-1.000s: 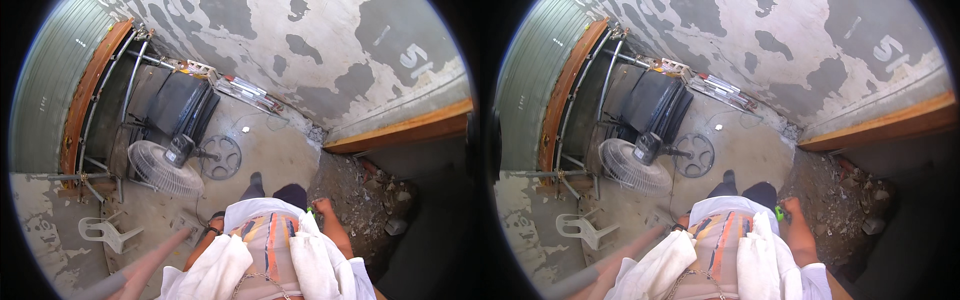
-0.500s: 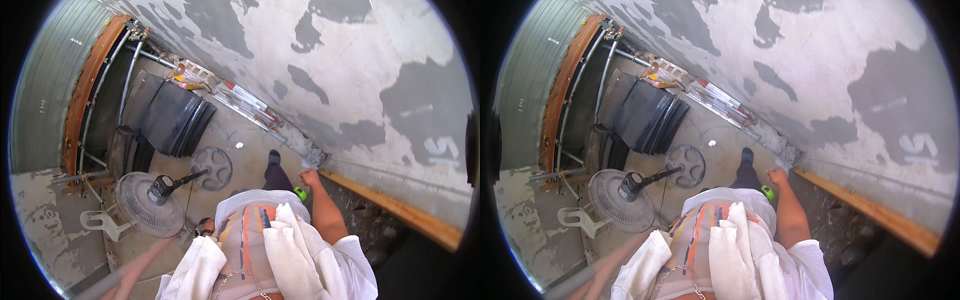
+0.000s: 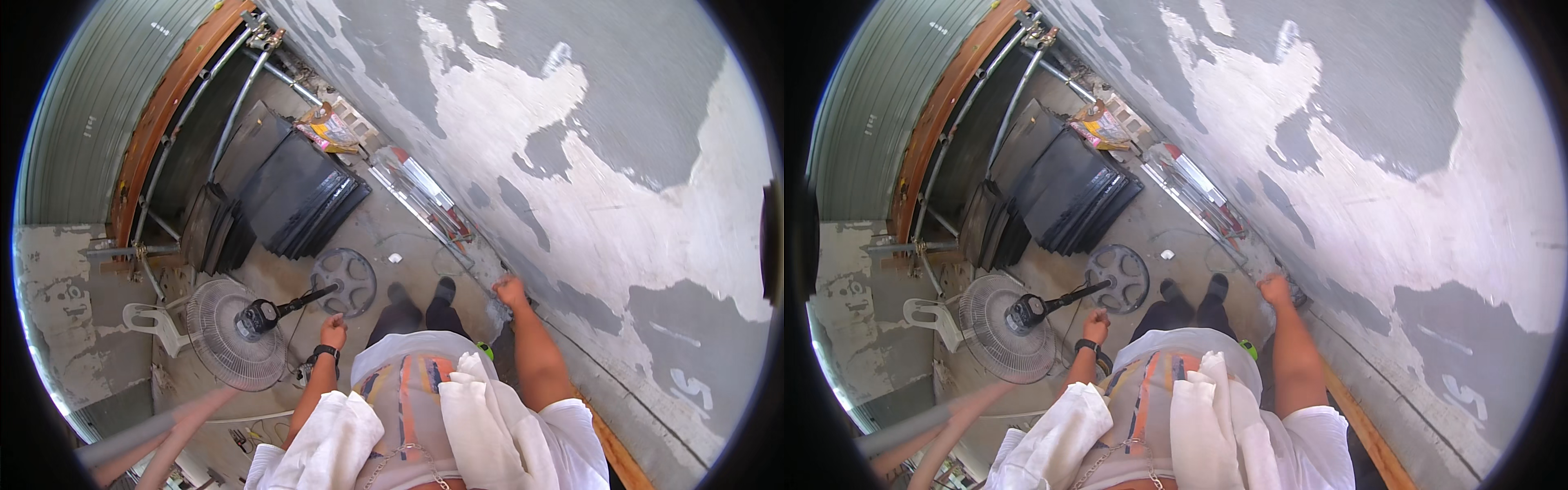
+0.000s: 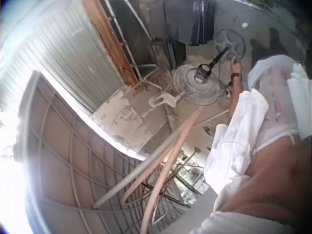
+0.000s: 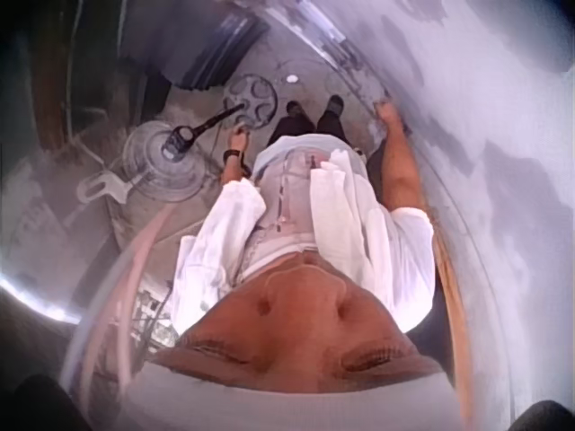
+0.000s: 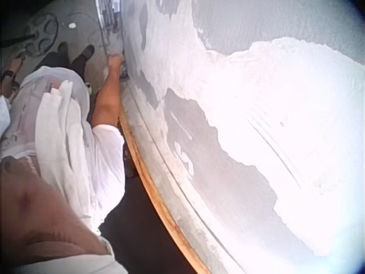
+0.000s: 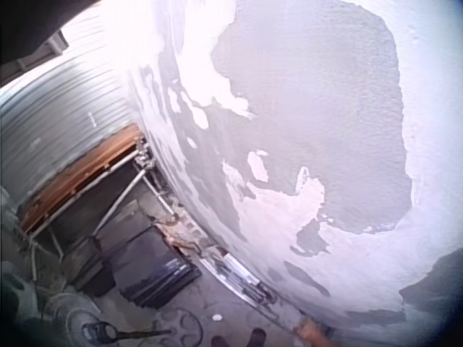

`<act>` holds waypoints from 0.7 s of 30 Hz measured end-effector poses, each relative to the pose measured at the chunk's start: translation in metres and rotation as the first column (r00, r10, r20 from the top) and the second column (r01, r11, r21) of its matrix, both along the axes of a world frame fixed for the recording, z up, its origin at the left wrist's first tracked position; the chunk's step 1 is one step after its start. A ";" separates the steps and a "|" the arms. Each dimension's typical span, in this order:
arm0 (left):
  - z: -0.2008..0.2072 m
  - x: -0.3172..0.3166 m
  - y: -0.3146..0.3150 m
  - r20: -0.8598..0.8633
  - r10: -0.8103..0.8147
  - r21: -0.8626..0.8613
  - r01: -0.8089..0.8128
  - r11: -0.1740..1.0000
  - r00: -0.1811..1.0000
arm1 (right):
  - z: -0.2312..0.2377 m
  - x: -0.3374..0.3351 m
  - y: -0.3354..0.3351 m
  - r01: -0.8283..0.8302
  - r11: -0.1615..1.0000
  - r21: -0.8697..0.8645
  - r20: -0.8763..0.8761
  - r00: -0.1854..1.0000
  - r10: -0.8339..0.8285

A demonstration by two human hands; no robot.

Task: The person sits on the floor and assembles small white plastic pipe fittings using a yellow pipe cutter and a black power tool. They handle various fittings and a long white pipe, cutting and joining pieces while surrounded by construction materials.

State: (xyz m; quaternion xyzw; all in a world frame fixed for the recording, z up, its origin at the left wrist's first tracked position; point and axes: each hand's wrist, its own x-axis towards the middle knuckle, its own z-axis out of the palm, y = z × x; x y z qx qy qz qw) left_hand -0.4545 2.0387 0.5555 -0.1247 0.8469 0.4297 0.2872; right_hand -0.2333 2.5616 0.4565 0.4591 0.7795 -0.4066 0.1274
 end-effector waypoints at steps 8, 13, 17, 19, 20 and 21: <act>-0.049 0.004 -0.018 0.141 -0.030 -0.087 0.042 0.995 0.990 | 0.018 0.003 -0.052 0.159 0.954 -0.256 0.127 0.983 -0.130; -0.087 -0.004 -0.029 0.081 -0.023 -0.054 0.027 0.998 0.996 | 0.050 -0.007 -0.068 0.242 0.914 -0.325 0.215 0.960 -0.178; -0.083 -0.023 -0.029 0.076 0.053 0.073 -0.058 0.996 0.996 | 0.057 -0.036 -0.061 0.179 0.945 -0.274 0.198 0.972 -0.127; -0.075 -0.026 -0.032 0.101 -0.002 0.026 0.000 1.000 0.995 | 0.052 -0.052 -0.055 0.102 0.969 -0.224 0.144 0.987 -0.071; -0.071 -0.029 -0.025 0.117 -0.047 0.016 0.046 0.999 0.992 | 0.036 -0.051 -0.048 0.053 0.985 -0.164 0.102 0.994 -0.036; -0.071 -0.027 -0.031 0.156 -0.015 0.027 0.011 1.000 0.988 | 0.030 -0.056 -0.048 -0.012 0.993 -0.120 0.066 0.998 0.020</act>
